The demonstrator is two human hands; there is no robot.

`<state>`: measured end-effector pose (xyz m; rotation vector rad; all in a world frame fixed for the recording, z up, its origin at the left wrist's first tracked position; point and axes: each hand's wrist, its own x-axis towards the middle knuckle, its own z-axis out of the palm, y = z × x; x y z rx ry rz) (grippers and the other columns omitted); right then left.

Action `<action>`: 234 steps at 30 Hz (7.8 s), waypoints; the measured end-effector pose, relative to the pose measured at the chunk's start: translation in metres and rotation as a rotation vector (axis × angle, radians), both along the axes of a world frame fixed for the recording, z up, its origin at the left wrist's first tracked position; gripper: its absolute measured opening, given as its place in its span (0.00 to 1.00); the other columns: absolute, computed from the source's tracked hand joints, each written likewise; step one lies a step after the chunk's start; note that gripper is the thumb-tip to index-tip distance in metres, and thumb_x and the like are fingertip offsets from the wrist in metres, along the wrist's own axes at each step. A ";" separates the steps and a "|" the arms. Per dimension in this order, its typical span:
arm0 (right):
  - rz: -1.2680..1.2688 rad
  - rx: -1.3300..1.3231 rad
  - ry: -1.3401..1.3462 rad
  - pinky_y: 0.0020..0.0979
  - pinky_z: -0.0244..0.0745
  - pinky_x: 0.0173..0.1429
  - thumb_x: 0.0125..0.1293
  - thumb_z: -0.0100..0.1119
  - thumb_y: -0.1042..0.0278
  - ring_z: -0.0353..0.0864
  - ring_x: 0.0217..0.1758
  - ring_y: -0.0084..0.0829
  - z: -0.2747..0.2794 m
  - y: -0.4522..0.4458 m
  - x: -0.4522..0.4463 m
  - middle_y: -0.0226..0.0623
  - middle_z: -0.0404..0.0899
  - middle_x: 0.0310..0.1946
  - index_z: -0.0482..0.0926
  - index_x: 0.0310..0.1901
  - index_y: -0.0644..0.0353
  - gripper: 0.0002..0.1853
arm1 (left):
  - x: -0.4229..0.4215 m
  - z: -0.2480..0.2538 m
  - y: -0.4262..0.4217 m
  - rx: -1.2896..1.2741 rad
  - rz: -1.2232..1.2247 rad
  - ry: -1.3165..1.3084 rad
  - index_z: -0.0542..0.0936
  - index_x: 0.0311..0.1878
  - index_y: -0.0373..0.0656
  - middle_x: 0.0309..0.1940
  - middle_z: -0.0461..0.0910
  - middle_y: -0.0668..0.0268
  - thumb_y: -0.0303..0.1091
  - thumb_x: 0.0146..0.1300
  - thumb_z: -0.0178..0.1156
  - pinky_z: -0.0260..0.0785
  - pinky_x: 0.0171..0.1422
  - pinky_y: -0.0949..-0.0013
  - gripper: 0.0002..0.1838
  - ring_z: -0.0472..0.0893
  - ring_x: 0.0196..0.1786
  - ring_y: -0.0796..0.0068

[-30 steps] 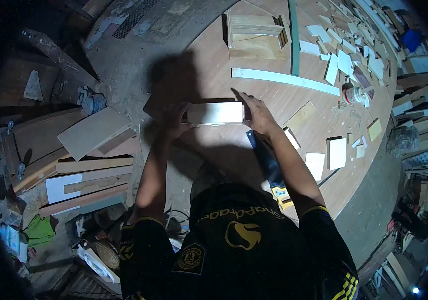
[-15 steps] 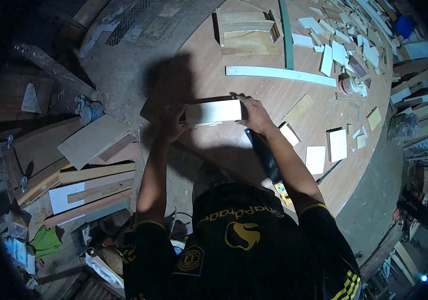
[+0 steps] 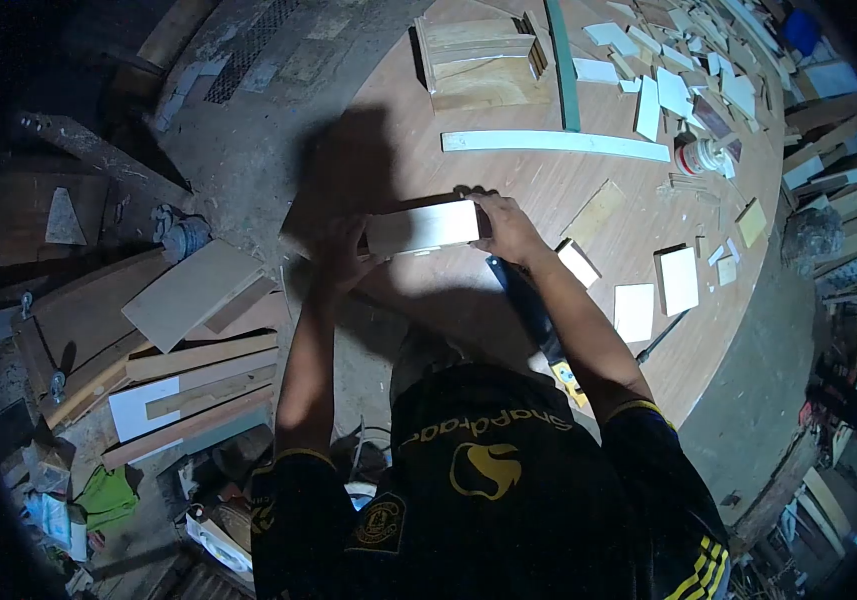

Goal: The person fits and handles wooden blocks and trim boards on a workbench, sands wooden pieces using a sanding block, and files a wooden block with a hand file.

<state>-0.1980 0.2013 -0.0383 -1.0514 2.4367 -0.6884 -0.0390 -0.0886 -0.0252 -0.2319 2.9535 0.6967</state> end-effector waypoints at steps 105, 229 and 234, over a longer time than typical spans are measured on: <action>-0.666 -0.497 -0.419 0.33 0.73 0.55 0.57 0.59 0.81 0.81 0.48 0.40 -0.017 0.188 0.084 0.47 0.79 0.43 0.73 0.54 0.64 0.21 | -0.043 0.016 0.046 -0.212 -0.142 -0.229 0.63 0.65 0.35 0.57 0.71 0.46 0.36 0.45 0.73 0.62 0.67 0.51 0.44 0.70 0.61 0.44; -1.049 -0.489 -0.806 0.25 0.74 0.51 0.64 0.65 0.72 0.77 0.47 0.23 0.007 0.004 0.022 0.35 0.79 0.47 0.68 0.60 0.67 0.25 | -0.054 -0.006 0.048 0.115 -0.200 0.119 0.68 0.63 0.43 0.55 0.74 0.56 0.47 0.45 0.73 0.58 0.65 0.45 0.41 0.71 0.60 0.53; -1.031 -0.533 -0.806 0.27 0.72 0.56 0.64 0.65 0.71 0.76 0.51 0.25 0.004 0.005 0.024 0.36 0.78 0.48 0.68 0.61 0.66 0.26 | -0.052 -0.011 0.049 0.119 -0.185 0.063 0.68 0.62 0.46 0.57 0.73 0.58 0.45 0.43 0.75 0.57 0.66 0.45 0.41 0.70 0.62 0.52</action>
